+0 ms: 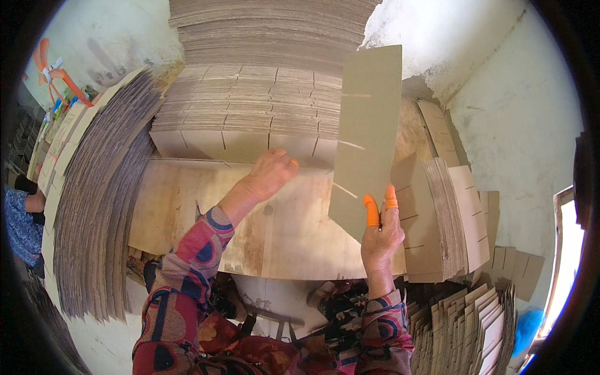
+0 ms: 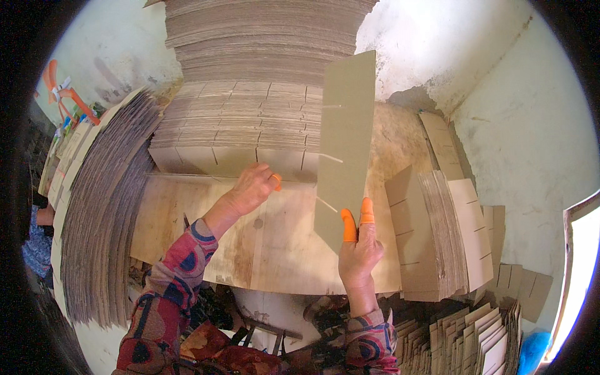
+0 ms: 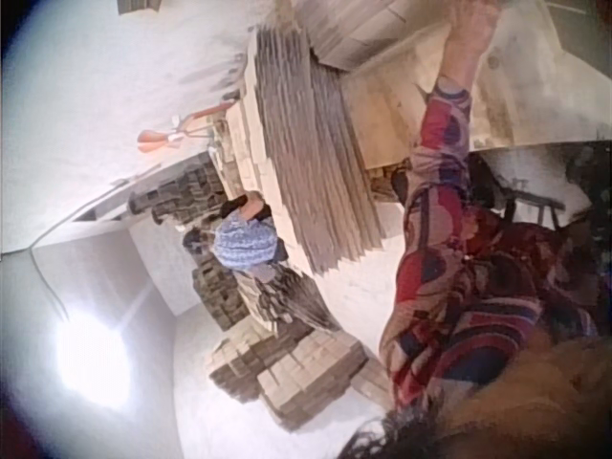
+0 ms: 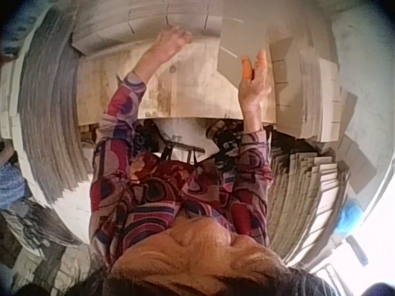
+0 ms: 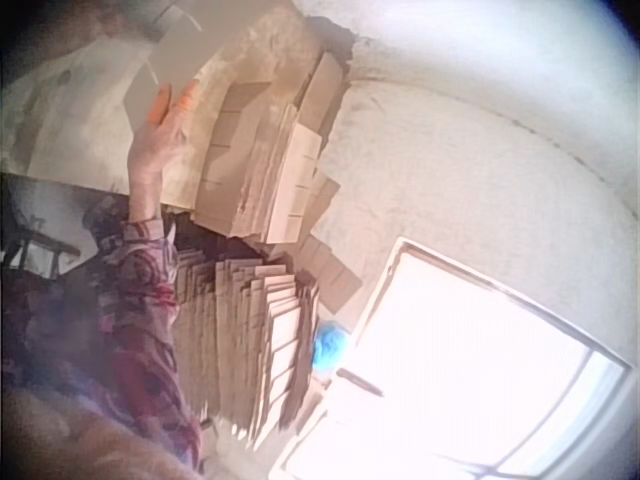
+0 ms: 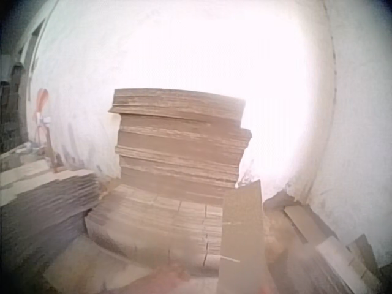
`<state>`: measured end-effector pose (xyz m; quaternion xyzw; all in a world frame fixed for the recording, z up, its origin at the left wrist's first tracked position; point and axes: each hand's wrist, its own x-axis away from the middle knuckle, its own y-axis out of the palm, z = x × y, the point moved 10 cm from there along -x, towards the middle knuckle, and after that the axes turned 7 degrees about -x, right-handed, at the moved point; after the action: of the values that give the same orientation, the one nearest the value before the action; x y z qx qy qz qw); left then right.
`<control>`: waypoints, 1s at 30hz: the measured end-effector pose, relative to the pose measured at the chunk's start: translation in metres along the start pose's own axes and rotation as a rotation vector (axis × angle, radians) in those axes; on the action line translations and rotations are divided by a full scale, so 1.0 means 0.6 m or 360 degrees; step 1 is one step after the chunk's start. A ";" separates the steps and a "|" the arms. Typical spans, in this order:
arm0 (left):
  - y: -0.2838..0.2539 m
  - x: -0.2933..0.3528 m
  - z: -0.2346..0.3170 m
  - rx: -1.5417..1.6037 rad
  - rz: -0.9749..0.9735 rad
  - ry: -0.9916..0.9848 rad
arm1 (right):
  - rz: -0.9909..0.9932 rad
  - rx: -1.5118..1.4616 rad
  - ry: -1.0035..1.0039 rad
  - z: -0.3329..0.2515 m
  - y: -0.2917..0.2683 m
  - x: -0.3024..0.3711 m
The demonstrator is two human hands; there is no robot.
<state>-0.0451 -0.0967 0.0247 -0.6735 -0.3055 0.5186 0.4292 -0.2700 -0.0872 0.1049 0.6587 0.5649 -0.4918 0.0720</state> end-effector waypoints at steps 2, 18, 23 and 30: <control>-0.004 -0.006 0.008 -0.0097 -0.0008 0.0017 | 0.0009 0.0000 -0.0029 0.001 -0.002 0.000; 0.048 -0.026 -0.053 0.0203 -0.0174 -0.0234 | 0.0044 0.0062 -0.0034 0.020 -0.012 0.001; 0.027 -0.023 -0.020 0.0147 -0.0120 -0.0047 | 0.0033 0.0017 -0.0015 0.009 -0.010 -0.001; 0.003 -0.016 0.064 0.0155 -0.0287 0.0151 | -0.0019 0.0067 -0.0131 -0.016 -0.010 -0.006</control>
<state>-0.0847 -0.0957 0.0236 -0.6453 -0.3186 0.4596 0.5204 -0.2693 -0.0815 0.1153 0.6360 0.5549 -0.5306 0.0782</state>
